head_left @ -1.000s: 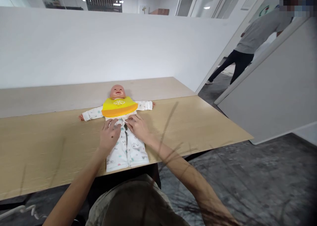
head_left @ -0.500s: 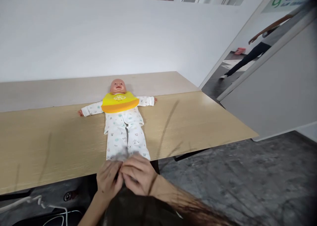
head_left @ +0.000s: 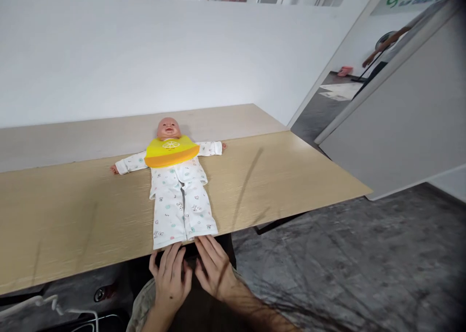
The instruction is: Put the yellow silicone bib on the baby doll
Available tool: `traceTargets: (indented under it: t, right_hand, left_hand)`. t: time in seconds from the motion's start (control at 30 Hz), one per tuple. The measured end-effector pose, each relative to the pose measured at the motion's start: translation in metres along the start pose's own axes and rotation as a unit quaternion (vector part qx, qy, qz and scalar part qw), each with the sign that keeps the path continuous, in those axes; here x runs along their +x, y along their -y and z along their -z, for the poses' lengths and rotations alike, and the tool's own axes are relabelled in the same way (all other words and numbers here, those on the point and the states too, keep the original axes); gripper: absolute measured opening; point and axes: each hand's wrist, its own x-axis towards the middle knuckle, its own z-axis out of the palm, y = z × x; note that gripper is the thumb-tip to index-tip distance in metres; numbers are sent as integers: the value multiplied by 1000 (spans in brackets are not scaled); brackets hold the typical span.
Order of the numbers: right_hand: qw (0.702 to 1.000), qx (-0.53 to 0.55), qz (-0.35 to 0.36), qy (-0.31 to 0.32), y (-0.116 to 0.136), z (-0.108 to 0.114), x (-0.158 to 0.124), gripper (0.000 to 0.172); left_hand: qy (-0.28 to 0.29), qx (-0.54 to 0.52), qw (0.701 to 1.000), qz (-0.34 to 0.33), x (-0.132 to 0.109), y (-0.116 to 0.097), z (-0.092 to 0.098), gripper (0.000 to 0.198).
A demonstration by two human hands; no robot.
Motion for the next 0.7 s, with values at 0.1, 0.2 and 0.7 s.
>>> traceTargets:
  t: [0.1,0.2,0.7]
  right_hand:
    - [999,-30,-18,7,2,-9,-7,58]
    - [999,-21,-21,42,3,-15,-11,61]
    - [989,-33,-112,90,14,-29,-9,66]
  left_hand:
    - [18,3,1000,-2,-2,6,-1,41]
    - [42,39,998,-23,-6,9,-2,59]
    - [64,168,983,30,-9,12,-8,41]
